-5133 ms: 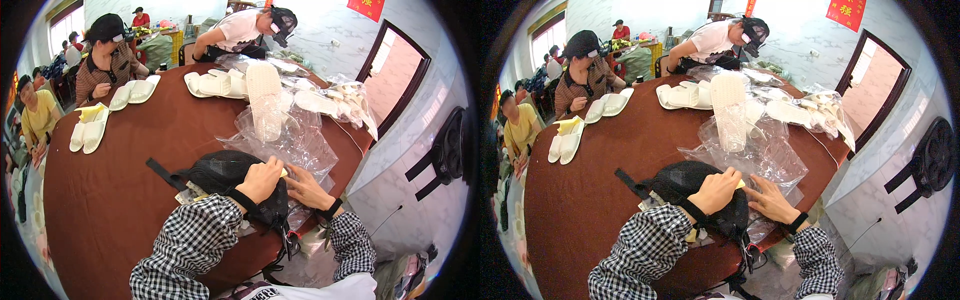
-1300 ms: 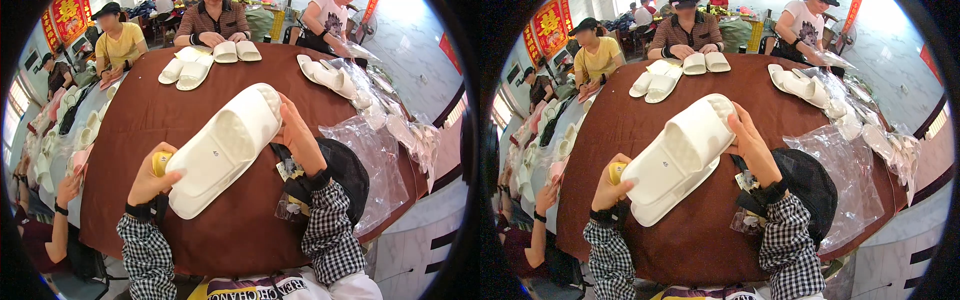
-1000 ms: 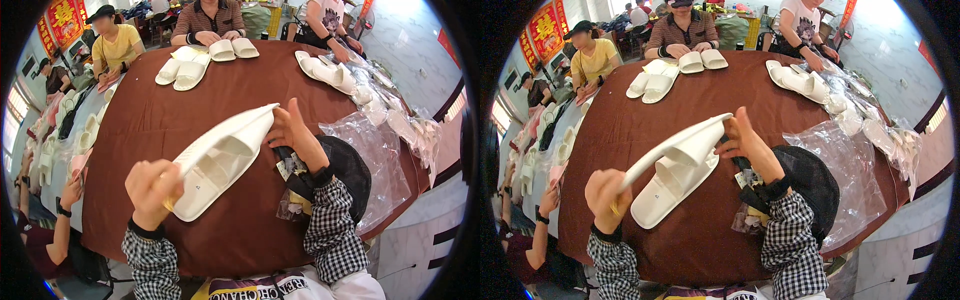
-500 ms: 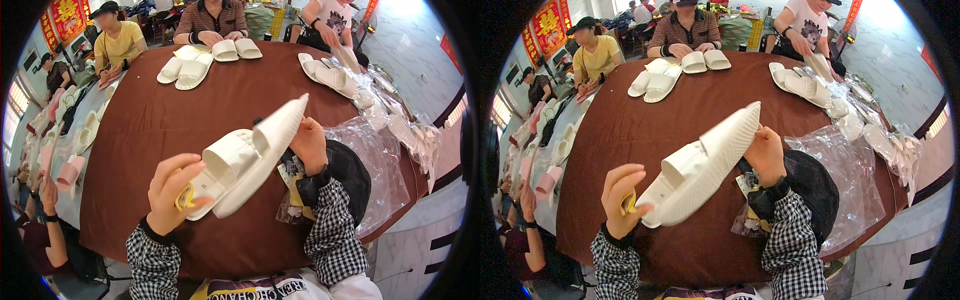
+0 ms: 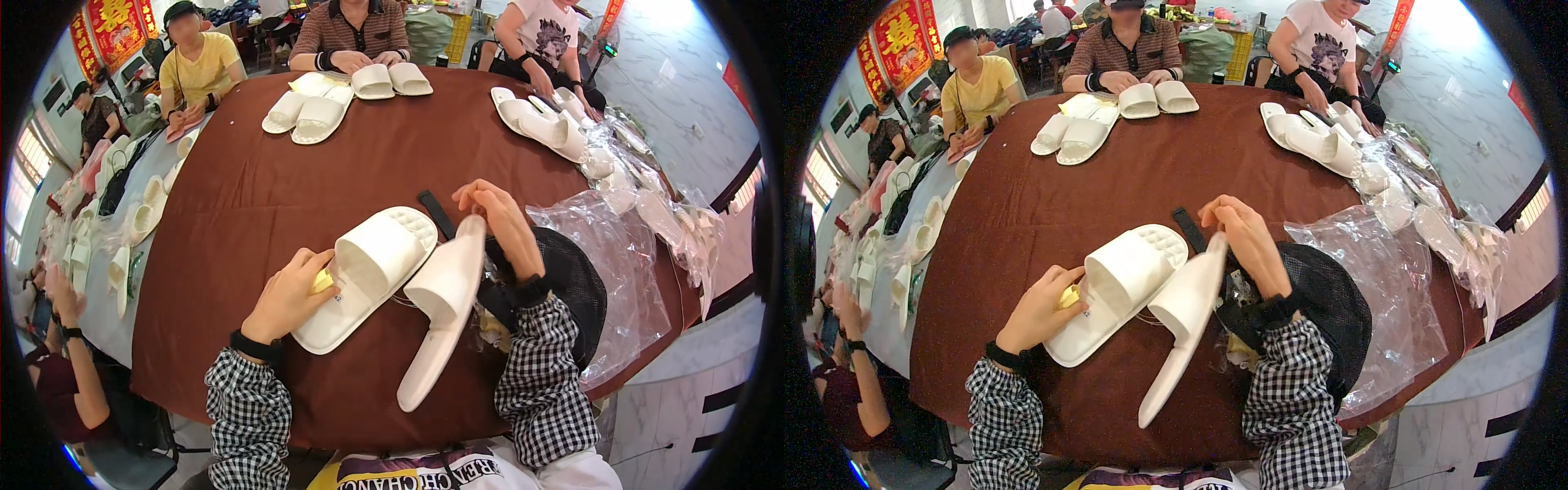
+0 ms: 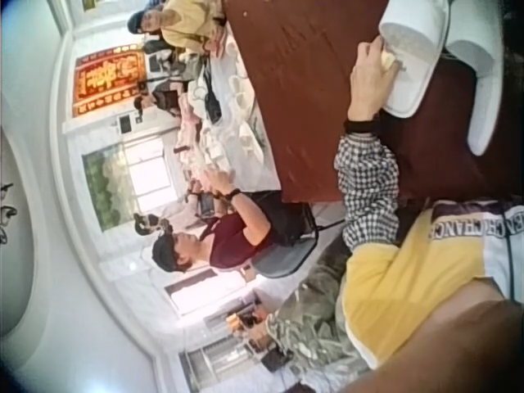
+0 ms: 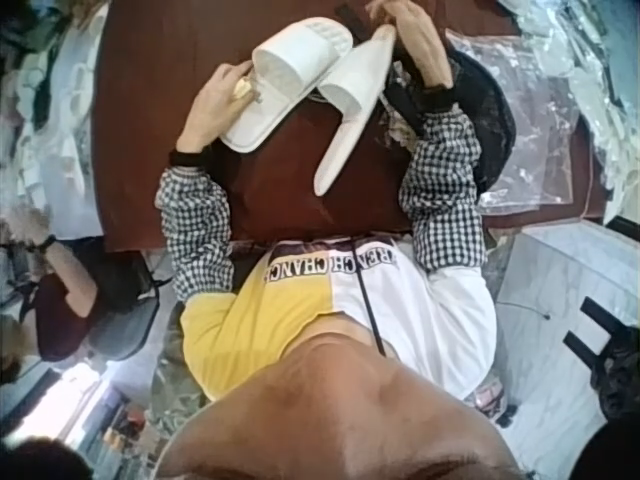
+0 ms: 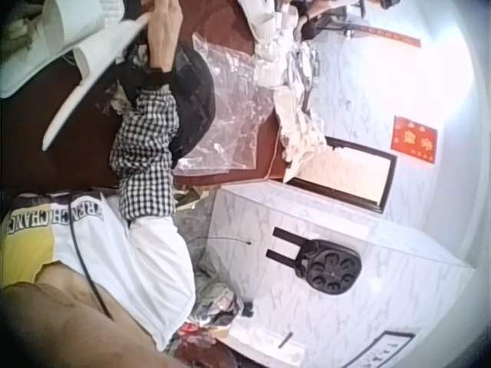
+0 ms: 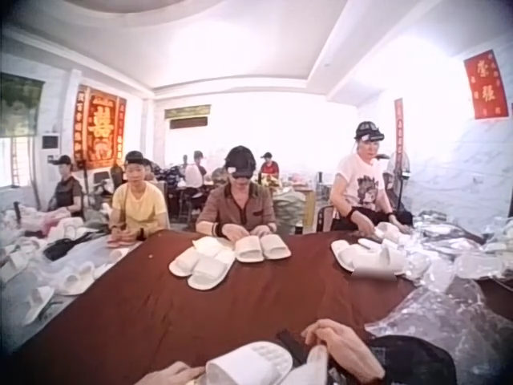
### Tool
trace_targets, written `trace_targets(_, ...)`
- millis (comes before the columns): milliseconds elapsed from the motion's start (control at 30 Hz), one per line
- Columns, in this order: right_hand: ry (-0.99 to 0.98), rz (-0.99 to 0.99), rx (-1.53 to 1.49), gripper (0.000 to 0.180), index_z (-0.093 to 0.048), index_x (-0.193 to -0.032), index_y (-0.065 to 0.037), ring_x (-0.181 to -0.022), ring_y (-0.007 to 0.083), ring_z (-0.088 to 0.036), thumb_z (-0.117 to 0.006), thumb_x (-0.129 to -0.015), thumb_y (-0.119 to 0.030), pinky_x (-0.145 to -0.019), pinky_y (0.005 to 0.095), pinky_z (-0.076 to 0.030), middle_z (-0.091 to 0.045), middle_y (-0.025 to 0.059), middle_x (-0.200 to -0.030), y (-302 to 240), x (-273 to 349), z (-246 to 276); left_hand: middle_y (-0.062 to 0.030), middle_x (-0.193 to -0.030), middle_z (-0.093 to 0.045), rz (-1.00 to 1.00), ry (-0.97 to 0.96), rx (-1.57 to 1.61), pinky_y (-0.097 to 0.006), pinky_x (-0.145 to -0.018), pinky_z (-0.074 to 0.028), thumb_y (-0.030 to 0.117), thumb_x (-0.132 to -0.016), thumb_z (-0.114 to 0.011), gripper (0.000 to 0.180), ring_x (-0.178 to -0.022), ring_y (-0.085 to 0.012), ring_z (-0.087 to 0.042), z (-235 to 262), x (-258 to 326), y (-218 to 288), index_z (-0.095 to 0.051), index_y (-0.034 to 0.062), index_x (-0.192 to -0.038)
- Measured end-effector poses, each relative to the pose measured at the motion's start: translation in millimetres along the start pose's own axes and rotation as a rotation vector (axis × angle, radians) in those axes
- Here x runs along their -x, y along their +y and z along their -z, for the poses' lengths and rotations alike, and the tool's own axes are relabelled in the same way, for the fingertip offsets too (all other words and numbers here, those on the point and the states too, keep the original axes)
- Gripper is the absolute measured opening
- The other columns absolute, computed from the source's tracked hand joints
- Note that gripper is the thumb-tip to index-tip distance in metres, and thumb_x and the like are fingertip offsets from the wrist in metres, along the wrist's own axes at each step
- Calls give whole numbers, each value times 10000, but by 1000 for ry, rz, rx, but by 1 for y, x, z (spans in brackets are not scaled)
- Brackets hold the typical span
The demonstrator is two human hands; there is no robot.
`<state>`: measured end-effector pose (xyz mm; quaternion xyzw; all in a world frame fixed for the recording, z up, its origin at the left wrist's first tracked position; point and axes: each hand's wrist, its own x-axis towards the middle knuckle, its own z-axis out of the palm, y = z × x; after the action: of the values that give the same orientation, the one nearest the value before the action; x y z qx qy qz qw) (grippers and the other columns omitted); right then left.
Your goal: Preparing and packaging white hotel-style slippers into plastic bags.
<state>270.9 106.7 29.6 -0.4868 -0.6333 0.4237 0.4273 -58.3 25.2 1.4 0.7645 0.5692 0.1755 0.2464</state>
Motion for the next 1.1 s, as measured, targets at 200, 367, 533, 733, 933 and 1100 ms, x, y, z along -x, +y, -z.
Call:
trace_targets(200, 17, 150, 910, 444, -693, -1103, -12, -1064, 346, -632, -622, -920, -410, -922, 407, -497, -695, 167, -1035, -12, 28, 22, -158, -1060, -687, 26, -98, 314, -405, -812, -527, 216, -847, -736, 545, -929, -331, -682, -3, 0, 5, -533, 66, -1330)
trace_targets(367, -338, -18, 748, 573, -662, -1199, -25, -1134, 346, -613, -686, -855, -483, -953, 411, -492, -668, 189, -1141, -28, 25, 35, -196, -1050, -696, 78, -161, 240, -364, -803, -538, 144, -845, -751, 468, -934, -259, -701, 5, -1, 7, -554, -6, -1241)
trace_targets(533, -477, 144, 875, 737, -613, -1269, -26, -1064, 351, -645, -741, -771, -555, -916, 424, -509, -683, 186, -1118, -43, 38, 24, -201, -1070, -679, -138, 207, 137, -380, -820, -528, 128, -850, -737, 499, -949, -320, -686, -7, -9, 4, -538, 16, -1294)
trace_targets(733, -635, 136, 820, 735, -573, -1273, -18, -919, 308, -648, -810, -744, -471, -801, 386, -516, -647, 186, -1068, -42, 37, -6, -243, -1060, -663, -149, 199, -27, -429, -822, -522, 125, -869, -668, 598, -962, -398, -662, -12, -17, 19, -459, 58, -1424)
trace_targets(933, -517, 149, 515, 527, -580, -1129, -12, -1003, 338, -640, -816, -753, -294, -859, 390, -502, -651, 189, -1046, -44, 27, -20, -260, -979, -667, -26, 170, 47, -411, -781, -531, 29, -833, -649, 688, -887, -377, -697, 0, 0, -1, -415, 94, -1477)
trace_targets(1100, -379, 187, 371, 489, -570, -1149, 10, -965, 307, -633, -785, -802, -260, -840, 374, -504, -617, 178, -1046, -28, 21, -38, -168, -786, -665, 133, 49, 308, -358, -671, -541, 36, -820, -634, 748, -657, -239, -669, 20, 6, -6, -347, 48, -1511)
